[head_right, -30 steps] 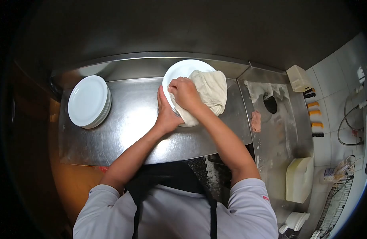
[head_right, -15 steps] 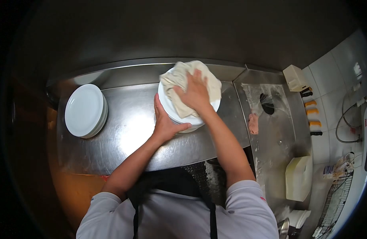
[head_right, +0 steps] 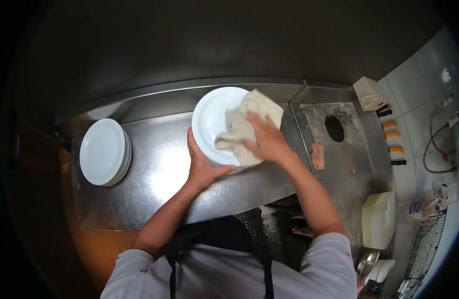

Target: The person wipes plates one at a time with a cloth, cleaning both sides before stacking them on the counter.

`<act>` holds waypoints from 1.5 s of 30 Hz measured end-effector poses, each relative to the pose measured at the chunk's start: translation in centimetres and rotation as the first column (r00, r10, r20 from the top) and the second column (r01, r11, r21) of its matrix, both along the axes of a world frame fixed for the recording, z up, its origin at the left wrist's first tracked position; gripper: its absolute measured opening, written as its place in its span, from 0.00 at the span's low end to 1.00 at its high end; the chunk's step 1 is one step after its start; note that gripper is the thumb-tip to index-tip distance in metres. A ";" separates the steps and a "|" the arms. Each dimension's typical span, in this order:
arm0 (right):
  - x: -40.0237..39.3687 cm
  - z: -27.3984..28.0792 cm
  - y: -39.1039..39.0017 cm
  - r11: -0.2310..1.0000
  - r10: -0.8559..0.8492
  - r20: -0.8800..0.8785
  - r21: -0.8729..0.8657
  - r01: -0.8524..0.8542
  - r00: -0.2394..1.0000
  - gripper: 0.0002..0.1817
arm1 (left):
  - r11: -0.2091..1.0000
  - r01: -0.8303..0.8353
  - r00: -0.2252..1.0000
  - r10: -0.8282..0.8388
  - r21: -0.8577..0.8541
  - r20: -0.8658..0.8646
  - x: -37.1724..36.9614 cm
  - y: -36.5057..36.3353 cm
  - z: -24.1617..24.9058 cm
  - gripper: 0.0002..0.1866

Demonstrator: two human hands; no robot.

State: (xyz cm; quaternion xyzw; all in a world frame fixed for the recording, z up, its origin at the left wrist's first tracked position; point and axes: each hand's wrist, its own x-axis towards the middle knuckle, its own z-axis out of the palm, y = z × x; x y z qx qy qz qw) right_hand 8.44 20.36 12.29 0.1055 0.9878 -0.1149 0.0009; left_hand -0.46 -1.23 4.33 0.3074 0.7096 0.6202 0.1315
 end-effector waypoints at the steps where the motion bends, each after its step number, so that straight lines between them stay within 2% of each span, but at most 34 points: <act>1: -1.4 -0.5 1.0 0.996 -0.011 -0.062 0.091 0.017 0.998 0.44 | 1.000 0.006 1.000 -0.006 0.005 -0.003 0.0 0.1 0.1 0.78; 3: -5.5 -0.2 -0.3 0.972 -0.105 -0.085 0.202 0.120 0.991 0.45 | 1.000 -0.008 1.000 0.008 -0.002 -0.016 0.1 0.3 0.1 0.80; 5: -9.1 -1.5 -1.9 0.977 -0.114 -0.187 0.159 0.145 0.976 0.45 | 1.000 -0.018 1.000 0.018 -0.002 0.004 0.4 0.7 -0.1 0.80; 8: -10.6 -2.5 -5.9 0.994 0.023 -0.233 -0.101 -0.047 0.972 0.44 | 0.998 -0.058 0.997 0.058 0.000 0.043 1.1 0.9 -1.7 0.76; 10: -8.8 -2.9 -8.5 0.960 0.136 -0.287 -0.197 -0.197 0.948 0.42 | 0.964 0.254 0.942 -0.266 0.085 0.206 0.2 0.6 -2.7 0.61; 12: -5.3 -3.7 -9.5 0.941 0.172 -0.315 -0.228 -0.250 0.933 0.42 | 0.965 0.262 0.960 -0.261 -0.001 -0.097 0.0 -0.5 -3.3 0.55; 13: -3.3 -2.8 -10.0 0.953 0.113 -0.216 -0.253 -0.167 0.970 0.42 | 0.975 0.171 0.876 -0.216 -0.142 -0.431 -0.5 -0.9 -4.1 0.55; 14: -1.2 -1.1 -10.5 0.959 0.054 -0.113 -0.271 -0.083 0.992 0.43 | 0.999 0.028 0.939 -0.014 0.035 -0.344 -0.5 -0.9 -2.6 0.51; 15: 0.3 -0.1 -10.2 0.960 -0.006 -0.008 -0.280 0.003 1.000 0.43 | 0.968 -0.125 0.957 0.175 0.218 -0.230 -0.6 -0.9 -1.0 0.48; 17: 1.9 0.1 -7.9 0.954 -0.142 0.030 -0.261 0.145 0.989 0.44 | 0.989 -0.116 0.976 0.130 0.092 -0.172 -3.3 -2.4 -0.4 0.38; 20: 1.3 -0.5 -3.5 0.954 -0.285 -0.130 -0.137 0.267 0.950 0.41 | 0.991 -0.123 0.970 0.110 0.046 0.215 -8.1 -1.1 1.0 0.25; 21: 0.5 -0.6 -2.0 0.952 -0.305 -0.176 -0.098 0.291 0.936 0.41 | 0.990 -0.127 0.988 0.131 -0.056 0.080 -9.0 -0.2 2.3 0.22; 22: -0.5 -1.4 -1.2 0.953 -0.291 -0.358 -0.031 0.301 0.887 0.38 | 0.977 -0.145 0.989 0.138 -0.155 -0.055 -9.6 1.0 3.8 0.19; 23: -0.5 -2.2 -0.7 0.932 -0.360 -0.364 -0.113 0.343 0.859 0.38 | 0.953 -0.177 0.973 0.132 -0.247 -0.190 -10.0 1.7 5.0 0.15; 25: -1.0 -1.1 -0.9 0.869 -0.490 -0.363 -0.275 0.411 0.793 0.36 | 0.925 -0.191 0.952 0.092 -0.328 -0.293 -11.3 3.0 5.4 0.15; 26: -0.6 -1.7 -1.0 0.885 -0.465 -0.436 -0.212 0.414 0.771 0.36 | 0.908 -0.204 0.937 0.072 -0.366 -0.342 -12.0 3.6 5.5 0.15; 29: 1.4 -2.4 -2.1 0.851 -0.525 -0.441 -0.269 0.451 0.728 0.36 | 0.870 -0.185 0.952 0.043 -0.457 -0.304 -12.8 4.4 6.1 0.18; 30: 1.8 -2.0 -2.5 0.799 -0.597 -0.372 -0.361 0.482 0.711 0.37 | 0.847 -0.148 0.974 0.036 -0.511 -0.223 -13.0 4.6 6.7 0.22; 33: 1.6 -1.4 -1.9 0.740 -0.663 -0.340 -0.437 0.512 0.667 0.37 | 0.768 -0.131 0.987 0.042 -0.627 -0.155 -12.7 6.2 7.4 0.28; 36: 1.4 -2.1 -0.9 0.721 -0.686 -0.422 -0.502 0.477 0.593 0.37 | 0.805 -0.247 0.956 0.112 -0.540 -0.270 -10.4 6.9 9.1 0.35; 39: 1.6 -1.9 -0.2 0.654 -0.742 -0.462 -0.659 0.372 0.485 0.35 | 0.878 -0.248 0.951 0.140 -0.410 -0.276 -8.9 7.4 10.6 0.37; 40: 2.0 -1.5 -0.2 0.685 -0.720 -0.524 -0.642 0.345 0.454 0.34 | 0.894 -0.201 0.967 0.116 -0.401 -0.227 -8.6 7.3 10.9 0.33; 42: 2.8 0.2 -0.2 0.747 -0.664 -0.641 -0.599 0.289 0.386 0.33 | 0.970 -0.162 0.971 0.124 -0.181 -0.203 -8.4 7.0 10.1 0.29; 43: 3.1 1.6 -0.2 0.764 -0.627 -0.675 -0.629 0.141 0.389 0.32 | 0.988 -0.139 0.973 0.123 -0.069 -0.193 -8.2 6.9 9.4 0.27; 44: 3.7 3.1 -0.4 0.763 -0.595 -0.706 -0.646 -0.006 0.384 0.32 | 0.989 -0.092 0.976 0.112 0.115 -0.186 -8.1 6.6 8.7 0.20; 45: 4.0 4.2 -0.5 0.745 -0.567 -0.737 -0.649 -0.152 0.369 0.31 | 0.982 -0.030 0.991 0.054 0.187 -0.121 -7.9 6.6 8.2 0.19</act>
